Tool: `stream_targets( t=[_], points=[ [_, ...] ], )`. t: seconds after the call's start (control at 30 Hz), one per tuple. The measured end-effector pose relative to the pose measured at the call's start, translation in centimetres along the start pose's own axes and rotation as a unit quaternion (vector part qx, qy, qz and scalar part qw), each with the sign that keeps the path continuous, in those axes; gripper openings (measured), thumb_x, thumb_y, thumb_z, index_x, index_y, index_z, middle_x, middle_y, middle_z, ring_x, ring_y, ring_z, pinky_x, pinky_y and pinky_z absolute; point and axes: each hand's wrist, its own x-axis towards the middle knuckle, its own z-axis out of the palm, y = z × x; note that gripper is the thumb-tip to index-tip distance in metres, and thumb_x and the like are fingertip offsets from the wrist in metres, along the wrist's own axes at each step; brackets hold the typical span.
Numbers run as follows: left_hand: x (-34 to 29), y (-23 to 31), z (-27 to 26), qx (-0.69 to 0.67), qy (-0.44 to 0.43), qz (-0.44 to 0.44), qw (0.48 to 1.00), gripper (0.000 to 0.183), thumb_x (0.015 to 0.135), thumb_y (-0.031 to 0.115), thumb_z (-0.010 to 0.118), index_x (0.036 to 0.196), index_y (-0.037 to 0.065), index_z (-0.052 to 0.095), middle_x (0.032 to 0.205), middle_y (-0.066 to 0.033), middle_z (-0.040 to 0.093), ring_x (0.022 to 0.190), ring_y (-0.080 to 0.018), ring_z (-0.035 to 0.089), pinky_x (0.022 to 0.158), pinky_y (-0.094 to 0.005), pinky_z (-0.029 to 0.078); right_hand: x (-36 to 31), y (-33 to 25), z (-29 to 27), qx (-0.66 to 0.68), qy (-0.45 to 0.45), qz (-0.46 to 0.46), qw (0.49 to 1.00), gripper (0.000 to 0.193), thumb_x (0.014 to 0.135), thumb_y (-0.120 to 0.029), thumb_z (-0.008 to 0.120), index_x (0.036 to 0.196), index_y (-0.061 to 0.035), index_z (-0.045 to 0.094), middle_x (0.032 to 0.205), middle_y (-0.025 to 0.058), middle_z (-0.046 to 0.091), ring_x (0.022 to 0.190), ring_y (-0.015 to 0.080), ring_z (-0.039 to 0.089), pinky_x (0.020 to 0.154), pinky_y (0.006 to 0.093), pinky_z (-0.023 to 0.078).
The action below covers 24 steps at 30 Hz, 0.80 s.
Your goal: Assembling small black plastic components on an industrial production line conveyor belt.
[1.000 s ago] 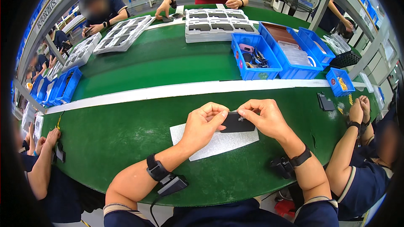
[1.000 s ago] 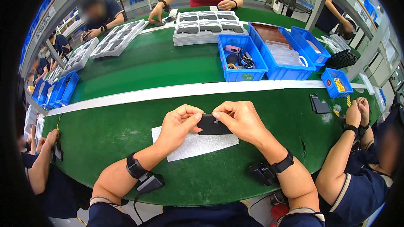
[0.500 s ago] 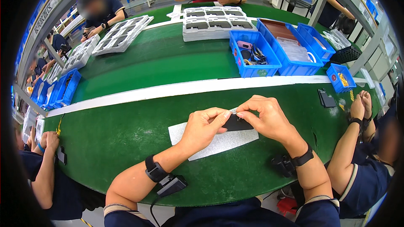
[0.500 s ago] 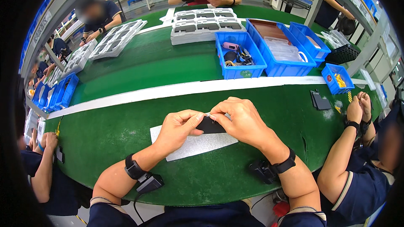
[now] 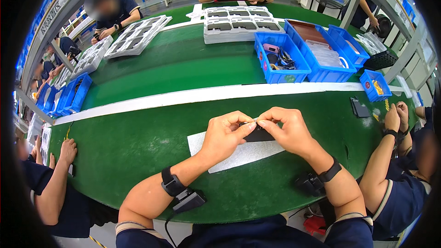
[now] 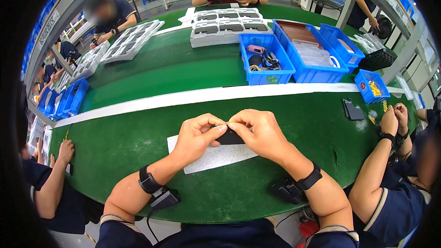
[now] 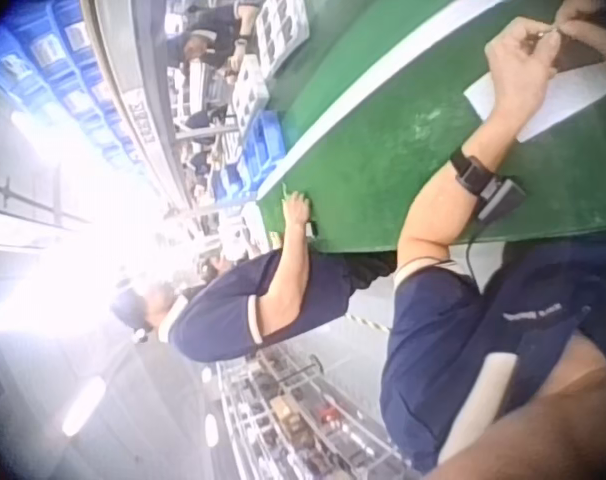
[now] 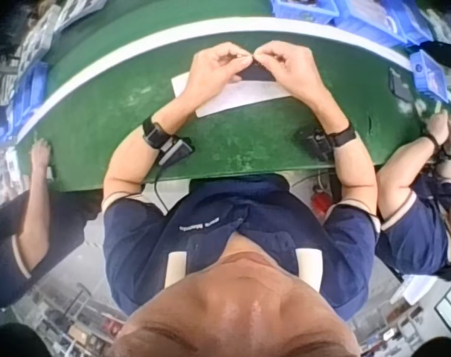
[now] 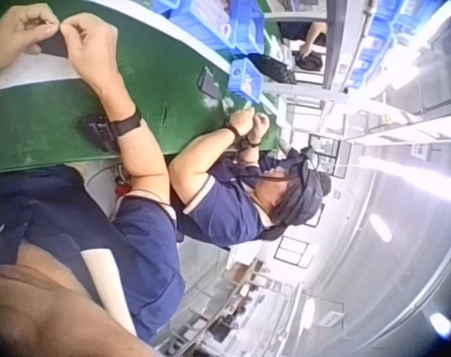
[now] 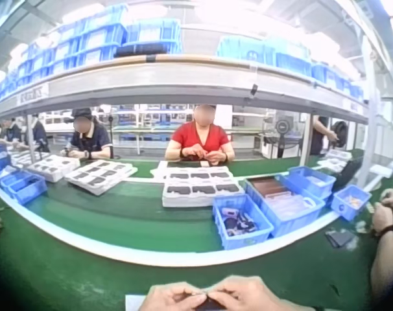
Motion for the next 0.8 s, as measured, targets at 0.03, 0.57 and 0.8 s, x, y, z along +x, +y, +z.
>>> stream_targets(
  t=[0.03,0.57,0.8],
  points=[
    [0.0,-0.1,-0.1,-0.008,0.001,-0.007,1.000,0.014,0.087,0.018,0.062,0.093,0.005,0.064,0.080,0.0020,0.061,0.070,-0.0020,0.055,0.056,-0.0201,0.052,0.1,0.1,-0.2,0.102,-0.046,0.119,0.987,0.007,0.076,-0.007,0.067,0.081,-0.0020,0.066,0.068,0.0036,0.061,0.058,0.0116,0.053,0.053,0.0263,0.043],
    [0.0,-0.4,0.0,-0.026,0.045,0.034,0.998,0.015,0.086,0.017,0.064,0.095,0.005,0.064,0.081,0.0008,0.062,0.070,-0.0021,0.055,0.054,-0.0180,0.052,-0.9,0.1,1.9,-0.008,0.044,0.021,0.999,0.013,0.075,-0.002,0.065,0.088,0.0018,0.067,0.074,0.0140,0.064,0.069,0.0261,0.061,0.060,0.0342,0.049],
    [0.0,-0.1,0.2,0.008,0.074,0.044,0.996,0.012,0.084,0.014,0.066,0.087,0.003,0.067,0.076,-0.0003,0.063,0.063,-0.0031,0.053,0.050,-0.0193,0.047,-1.0,-0.4,2.4,-0.066,0.074,-0.032,0.995,0.015,0.074,0.001,0.064,0.089,0.0038,0.065,0.072,0.0134,0.063,0.069,0.0263,0.060,0.059,0.0355,0.049]
  ],
)
